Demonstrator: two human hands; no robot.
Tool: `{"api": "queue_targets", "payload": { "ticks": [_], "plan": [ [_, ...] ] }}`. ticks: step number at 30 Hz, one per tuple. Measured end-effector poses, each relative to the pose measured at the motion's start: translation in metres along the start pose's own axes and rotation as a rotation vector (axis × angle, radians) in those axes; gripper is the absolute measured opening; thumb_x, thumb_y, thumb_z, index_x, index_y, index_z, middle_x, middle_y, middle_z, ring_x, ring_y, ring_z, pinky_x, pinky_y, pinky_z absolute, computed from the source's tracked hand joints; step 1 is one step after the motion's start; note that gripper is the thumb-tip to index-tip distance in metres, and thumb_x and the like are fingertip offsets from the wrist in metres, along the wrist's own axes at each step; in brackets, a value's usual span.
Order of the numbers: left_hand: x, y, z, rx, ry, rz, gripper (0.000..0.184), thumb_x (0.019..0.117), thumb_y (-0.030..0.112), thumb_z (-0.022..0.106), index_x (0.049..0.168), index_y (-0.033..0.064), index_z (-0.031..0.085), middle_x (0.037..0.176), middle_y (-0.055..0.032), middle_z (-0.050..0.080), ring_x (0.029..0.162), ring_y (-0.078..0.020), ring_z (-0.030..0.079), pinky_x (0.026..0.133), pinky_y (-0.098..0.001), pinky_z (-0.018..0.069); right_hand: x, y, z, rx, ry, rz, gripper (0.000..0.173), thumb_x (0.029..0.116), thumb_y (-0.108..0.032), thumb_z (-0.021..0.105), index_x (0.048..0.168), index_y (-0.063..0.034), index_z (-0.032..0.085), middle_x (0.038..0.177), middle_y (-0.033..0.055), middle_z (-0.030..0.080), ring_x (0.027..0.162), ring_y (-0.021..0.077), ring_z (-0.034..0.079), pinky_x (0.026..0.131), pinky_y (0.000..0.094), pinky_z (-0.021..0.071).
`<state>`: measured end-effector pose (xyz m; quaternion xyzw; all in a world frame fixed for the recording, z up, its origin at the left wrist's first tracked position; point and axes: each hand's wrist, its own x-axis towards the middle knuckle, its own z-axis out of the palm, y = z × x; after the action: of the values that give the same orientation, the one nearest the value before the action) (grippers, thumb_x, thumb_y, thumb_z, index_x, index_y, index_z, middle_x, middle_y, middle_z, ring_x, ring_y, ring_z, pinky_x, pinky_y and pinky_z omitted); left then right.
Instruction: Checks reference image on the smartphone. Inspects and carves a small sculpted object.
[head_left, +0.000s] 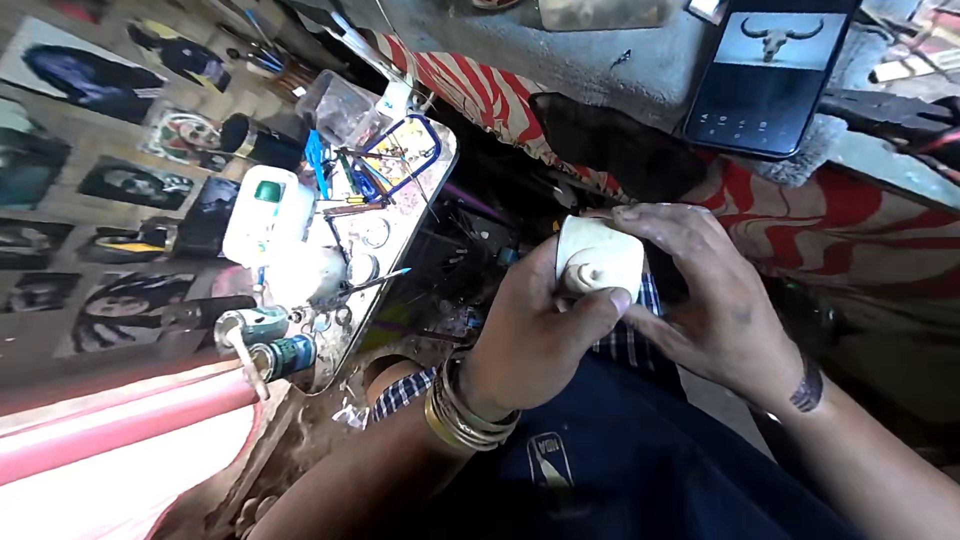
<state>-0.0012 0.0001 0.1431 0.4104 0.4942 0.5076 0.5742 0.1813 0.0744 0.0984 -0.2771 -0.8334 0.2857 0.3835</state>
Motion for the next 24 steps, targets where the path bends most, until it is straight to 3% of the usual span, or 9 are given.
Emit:
{"api": "queue_targets", "payload": {
  "ticks": [9, 13, 15, 24],
  "plan": [
    [-0.002, 0.001, 0.007, 0.055, 0.083, 0.003, 0.031, 0.0893, 0.001, 0.068, 0.120, -0.0005, 0.062, 0.100, -0.0102, 0.073, 0.091, -0.0173, 0.073, 0.082, -0.0345, 0.0627, 0.001, -0.003, 0.004, -0.020, 0.019, -0.023, 0.057, 0.0897, -0.033, 0.080, 0.137, -0.0067, 0.061, 0.138, 0.0108, 0.064, 0.132, 0.0234, 0.057, 0.112, 0.0422, 0.0469],
    [-0.004, -0.003, -0.004, -0.108, -0.047, 0.047, 0.033, 0.0974, 0.013, 0.059, 0.129, 0.0037, 0.058, 0.108, -0.0056, 0.069, 0.100, -0.0135, 0.068, 0.091, -0.0352, 0.0579, 0.001, -0.001, 0.002, 0.023, -0.001, -0.005, 0.062, 0.0883, -0.036, 0.081, 0.139, -0.0075, 0.060, 0.139, 0.0093, 0.063, 0.133, 0.0219, 0.056, 0.112, 0.0407, 0.0470],
    [-0.004, -0.003, -0.007, -0.145, -0.076, 0.047, 0.031, 0.0988, 0.013, 0.054, 0.128, 0.0045, 0.059, 0.109, -0.0053, 0.068, 0.101, -0.0130, 0.067, 0.093, -0.0364, 0.0567, 0.001, -0.003, 0.001, 0.027, -0.001, 0.006, 0.064, 0.0871, -0.037, 0.082, 0.139, -0.0076, 0.060, 0.140, 0.0082, 0.063, 0.133, 0.0214, 0.056, 0.113, 0.0407, 0.0467],
    [-0.007, 0.002, -0.006, 0.011, -0.011, 0.056, 0.029, 0.0924, 0.005, 0.063, 0.121, 0.0027, 0.061, 0.097, -0.0044, 0.071, 0.088, -0.0114, 0.070, 0.080, -0.0308, 0.0603, 0.003, -0.006, 0.003, 0.022, 0.023, -0.021, 0.060, 0.0882, -0.036, 0.081, 0.137, -0.0068, 0.061, 0.135, 0.0094, 0.064, 0.130, 0.0213, 0.057, 0.112, 0.0404, 0.0467]
  ]
}}
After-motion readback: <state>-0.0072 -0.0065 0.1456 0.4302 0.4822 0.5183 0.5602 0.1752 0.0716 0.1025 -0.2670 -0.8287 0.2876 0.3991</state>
